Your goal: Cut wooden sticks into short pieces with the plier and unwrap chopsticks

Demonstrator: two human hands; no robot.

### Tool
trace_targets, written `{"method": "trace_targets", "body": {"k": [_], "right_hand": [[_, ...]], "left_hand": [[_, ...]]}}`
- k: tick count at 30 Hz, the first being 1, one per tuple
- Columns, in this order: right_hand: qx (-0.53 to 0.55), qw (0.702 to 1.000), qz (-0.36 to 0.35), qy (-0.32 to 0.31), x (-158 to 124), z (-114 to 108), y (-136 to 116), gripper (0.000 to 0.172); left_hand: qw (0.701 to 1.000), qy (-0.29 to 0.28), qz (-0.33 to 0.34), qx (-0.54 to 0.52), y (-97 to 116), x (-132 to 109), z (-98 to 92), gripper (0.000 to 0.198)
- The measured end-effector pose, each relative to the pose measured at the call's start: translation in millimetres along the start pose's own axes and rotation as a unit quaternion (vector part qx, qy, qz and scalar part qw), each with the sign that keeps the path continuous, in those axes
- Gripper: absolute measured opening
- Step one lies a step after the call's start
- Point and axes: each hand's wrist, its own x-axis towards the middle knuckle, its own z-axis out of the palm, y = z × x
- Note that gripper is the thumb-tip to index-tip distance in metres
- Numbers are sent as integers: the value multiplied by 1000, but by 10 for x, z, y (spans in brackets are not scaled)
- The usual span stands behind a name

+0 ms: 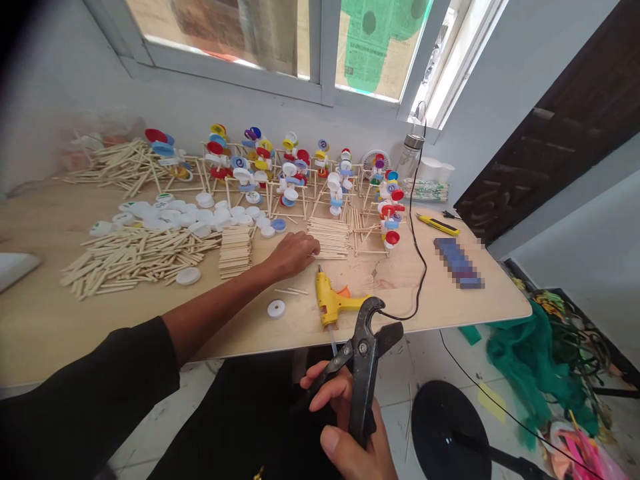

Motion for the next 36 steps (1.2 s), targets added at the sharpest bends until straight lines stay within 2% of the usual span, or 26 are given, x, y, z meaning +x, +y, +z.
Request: {"method": "trace_targets", "body": {"k": [7,11,14,17,18,19,21,23,24,25,27,29,33,36], "right_hand": [[-1,1000,1,1,-19,29,3,23],[1,1000,2,1,-29,28,31,24],[-2,1000,-2,-1,-20,40,42,23],[-13,1000,2,-11,2,73,20,22],[-17,1000,5,-16,12,87,8,22],[-22,1000,6,-18,24,103,-6,21],[-33,999,4,-17,58,138,-32,21],[-40,999,4,-6,109,179,-52,22],[-42,999,4,3,141,203,-60,23],[-43,999,4,13,178,228,-65,25],[-45,998,0,44,260,285,-67,26],[-51,995,-6,86,342,344,-59,26],[-55,986,-2,157,461,447,-19,25],[-52,984,-10,167,504,507,2,15]], "left_hand": [[998,20,-20,-55,19,-5,16,16],[989,54,-55,-125,15,-84,-80,12],[971,79,-90,-206,-9,-265,-201,7],[942,74,-102,-310,-12,-569,-287,10],[926,66,-107,-357,-1,-687,-302,13],[895,54,-117,-427,17,-807,-309,14],[762,20,-156,-628,73,-1040,-312,18],[634,-14,-186,-751,151,-1245,-310,25],[596,-31,-193,-779,195,-1334,-311,27],[569,-45,-198,-797,240,-1412,-314,28],[535,-72,-199,-818,325,-1543,-323,29],[513,-94,-201,-829,397,-1643,-334,28],[490,-128,-203,-838,491,-1777,-343,23],[480,-149,-202,-840,530,-1834,-332,23]]}}
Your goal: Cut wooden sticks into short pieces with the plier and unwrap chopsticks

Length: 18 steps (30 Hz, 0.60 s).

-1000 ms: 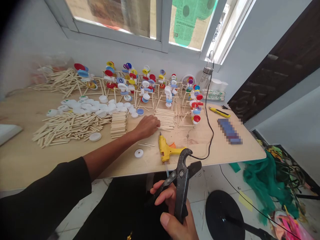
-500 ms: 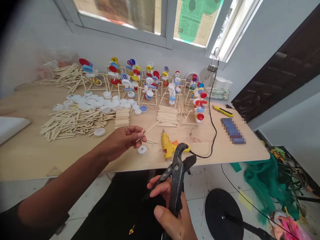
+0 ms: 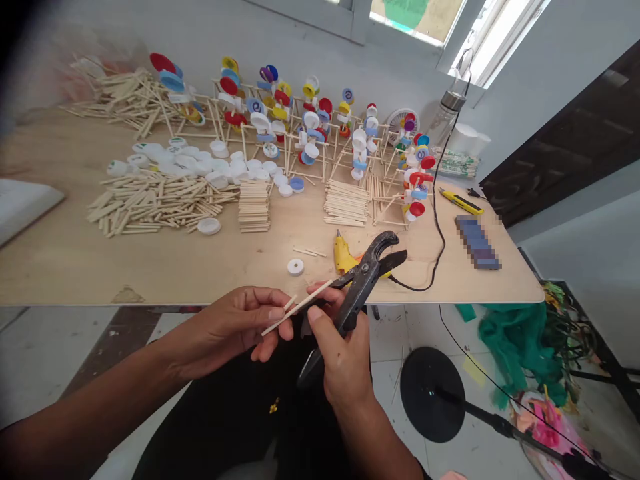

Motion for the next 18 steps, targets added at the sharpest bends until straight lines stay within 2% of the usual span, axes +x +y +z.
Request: {"method": "trace_targets", "body": {"k": [3,8,14,18], "right_hand": [[9,1000,-6,8,6,52,-7,6],[0,999,-13,37,4,91,-17,10],[20,999,12,38,-15,92,3,11],[20,999,-2,42,-15,85,2,10]], "left_hand": [[1000,-6,-16,-1,-39,-15,3,23],[999,-25,-33,3,-56,-17,-14,21],[998,-42,-49,26,-56,-20,-48,21],[997,-41,-52,42,-56,-27,-55,21]]}}
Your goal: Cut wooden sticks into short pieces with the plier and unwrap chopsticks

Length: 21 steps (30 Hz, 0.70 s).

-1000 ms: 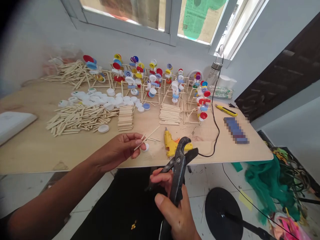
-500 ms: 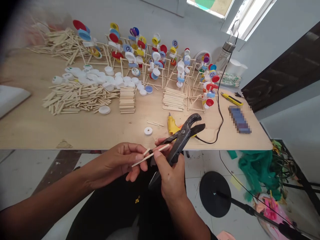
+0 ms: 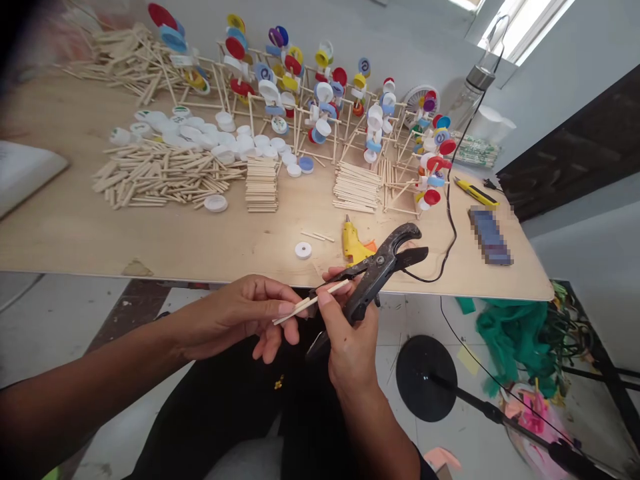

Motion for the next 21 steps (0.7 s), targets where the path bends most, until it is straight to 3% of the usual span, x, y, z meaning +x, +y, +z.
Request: {"method": "trace_targets", "body": {"k": [21], "right_hand": [[-24,1000,-7,8,-5,5,83,8]], "left_hand": [[1000,9,0,5,-27,-2,-1,24]]}}
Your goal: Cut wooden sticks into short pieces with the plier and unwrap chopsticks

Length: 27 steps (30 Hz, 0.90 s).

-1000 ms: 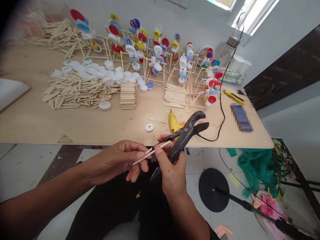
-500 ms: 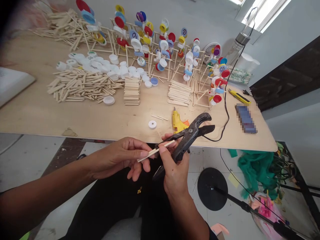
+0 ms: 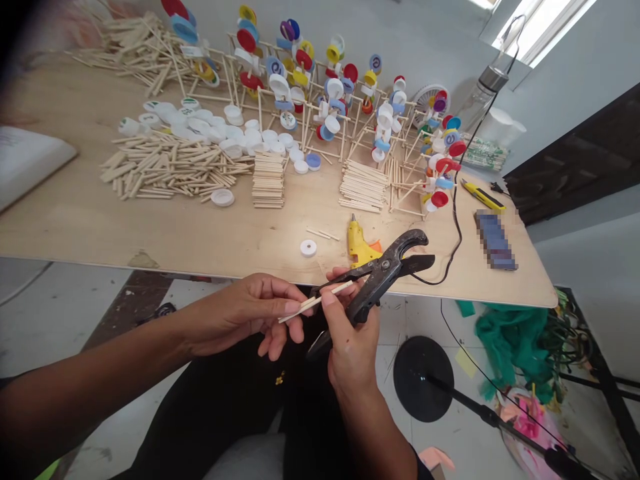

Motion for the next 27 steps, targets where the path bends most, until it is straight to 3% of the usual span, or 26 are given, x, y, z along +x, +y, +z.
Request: {"method": "trace_targets", "body": {"k": [8,16,23,27], "right_hand": [[-22,1000,-19,-1,14,-13,29,9],[-31,999,-19,-38,-9,-83,21,8],[-183,963,17,-197,-79,-272,-121,7],[-261,936,45,-231,-110,-276,-121,5]], "left_hand": [[1000,10,5,11,-7,-2,13,25],[997,35,60,27,25,-61,-32,26],[976,118,159,91,184,-86,-174,23],[962,147,190,130,290,-102,-200,21]]}}
